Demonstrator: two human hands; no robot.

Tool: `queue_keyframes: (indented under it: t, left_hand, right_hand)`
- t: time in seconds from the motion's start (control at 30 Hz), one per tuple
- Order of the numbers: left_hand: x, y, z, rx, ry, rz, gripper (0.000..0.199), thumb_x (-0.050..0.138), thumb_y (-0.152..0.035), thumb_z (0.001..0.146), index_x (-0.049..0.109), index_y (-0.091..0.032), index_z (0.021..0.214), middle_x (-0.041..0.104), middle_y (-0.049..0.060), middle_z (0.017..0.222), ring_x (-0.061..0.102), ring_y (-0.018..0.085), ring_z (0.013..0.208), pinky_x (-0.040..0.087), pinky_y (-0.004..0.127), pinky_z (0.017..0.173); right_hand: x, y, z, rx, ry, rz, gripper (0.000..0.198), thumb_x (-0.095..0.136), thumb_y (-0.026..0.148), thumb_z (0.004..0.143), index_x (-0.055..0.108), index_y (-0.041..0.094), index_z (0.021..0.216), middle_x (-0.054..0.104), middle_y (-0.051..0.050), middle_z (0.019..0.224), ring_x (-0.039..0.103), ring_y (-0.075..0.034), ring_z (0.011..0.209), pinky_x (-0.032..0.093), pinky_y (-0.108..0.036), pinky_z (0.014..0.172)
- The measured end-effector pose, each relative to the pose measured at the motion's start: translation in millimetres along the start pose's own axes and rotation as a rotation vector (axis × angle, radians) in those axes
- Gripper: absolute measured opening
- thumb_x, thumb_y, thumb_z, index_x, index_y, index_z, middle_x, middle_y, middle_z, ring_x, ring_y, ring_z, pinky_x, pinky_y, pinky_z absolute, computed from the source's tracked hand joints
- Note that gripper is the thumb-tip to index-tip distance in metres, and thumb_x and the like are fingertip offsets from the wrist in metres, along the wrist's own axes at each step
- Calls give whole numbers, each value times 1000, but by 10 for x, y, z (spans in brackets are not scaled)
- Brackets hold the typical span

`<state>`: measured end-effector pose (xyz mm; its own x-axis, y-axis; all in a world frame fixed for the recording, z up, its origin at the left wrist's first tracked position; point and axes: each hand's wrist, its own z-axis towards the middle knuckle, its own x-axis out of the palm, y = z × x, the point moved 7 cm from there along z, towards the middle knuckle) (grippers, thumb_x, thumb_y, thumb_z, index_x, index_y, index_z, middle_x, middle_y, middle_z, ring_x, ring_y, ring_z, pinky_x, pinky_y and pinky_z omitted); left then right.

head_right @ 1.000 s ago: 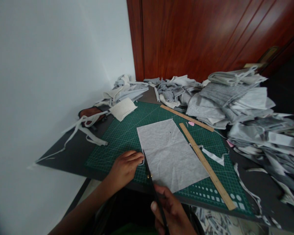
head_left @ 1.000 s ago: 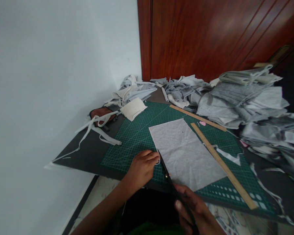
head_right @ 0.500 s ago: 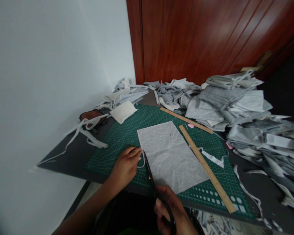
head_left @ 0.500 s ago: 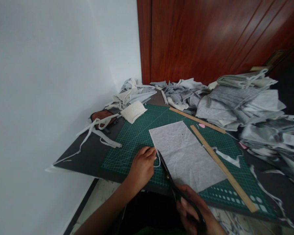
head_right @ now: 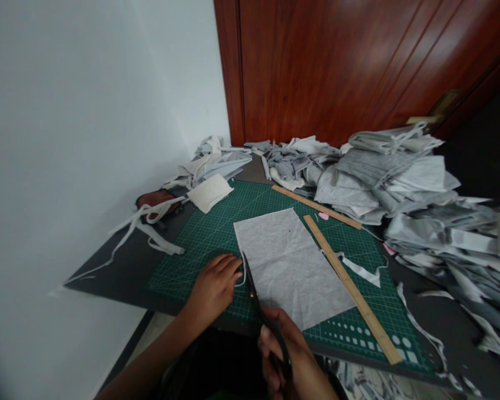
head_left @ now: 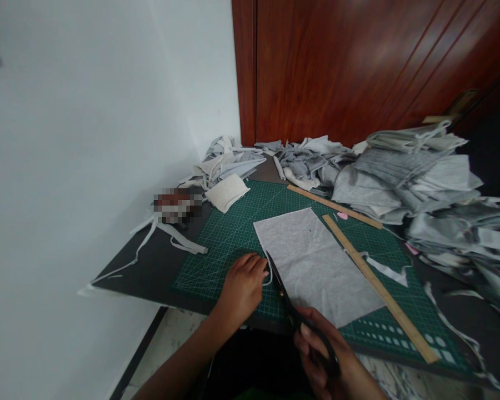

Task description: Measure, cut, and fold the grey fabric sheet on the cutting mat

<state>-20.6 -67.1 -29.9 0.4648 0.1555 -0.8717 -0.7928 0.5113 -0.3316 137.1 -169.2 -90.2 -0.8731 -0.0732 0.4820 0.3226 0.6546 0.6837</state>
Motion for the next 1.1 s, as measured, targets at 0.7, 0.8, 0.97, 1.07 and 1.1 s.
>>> queue_keyframes:
  t: [0.7, 0.8, 0.97, 1.07, 1.1]
  left_hand:
    - [25, 50, -12, 123, -28, -165, 45, 51, 0, 95, 69, -18, 131, 72, 10, 130, 65, 24, 115, 59, 41, 99]
    - [9, 62, 8, 92, -17, -221, 45, 49, 0, 96, 70, -20, 130, 73, 9, 127, 66, 24, 113, 58, 41, 98]
    - [-4, 66, 7, 76, -9, -264, 44, 48, -2, 98, 71, -21, 130, 73, 8, 126, 65, 24, 112, 58, 41, 97]
    - [-4, 76, -6, 78, -16, -270, 44, 48, -3, 98, 70, -22, 132, 73, 8, 128, 65, 24, 115, 57, 41, 99]
    - [-1, 78, -8, 79, -14, -270, 44, 49, -3, 98, 70, -22, 132, 73, 8, 129, 64, 24, 115, 56, 41, 100]
  right_hand:
    - [17, -43, 163, -34, 38, 26, 62, 83, 65, 76, 53, 26, 114, 56, 11, 71, 41, -2, 34, 31, -15, 31]
    - [37, -56, 163, -33, 30, 8, 65, 81, 63, 79, 48, 27, 122, 57, 11, 71, 38, -2, 32, 30, -15, 31]
    - [53, -27, 130, -42, 13, -81, 71, 76, 68, 82, 45, 26, 131, 51, 13, 59, 36, -4, 34, 29, -15, 33]
    - [79, -2, 110, -22, 36, -149, 74, 70, 71, 85, 45, 24, 136, 46, 14, 50, 33, -6, 35, 27, -15, 35]
    - [95, 9, 102, -12, 51, -169, 76, 69, 73, 84, 44, 24, 137, 45, 14, 47, 31, -6, 35, 26, -15, 35]
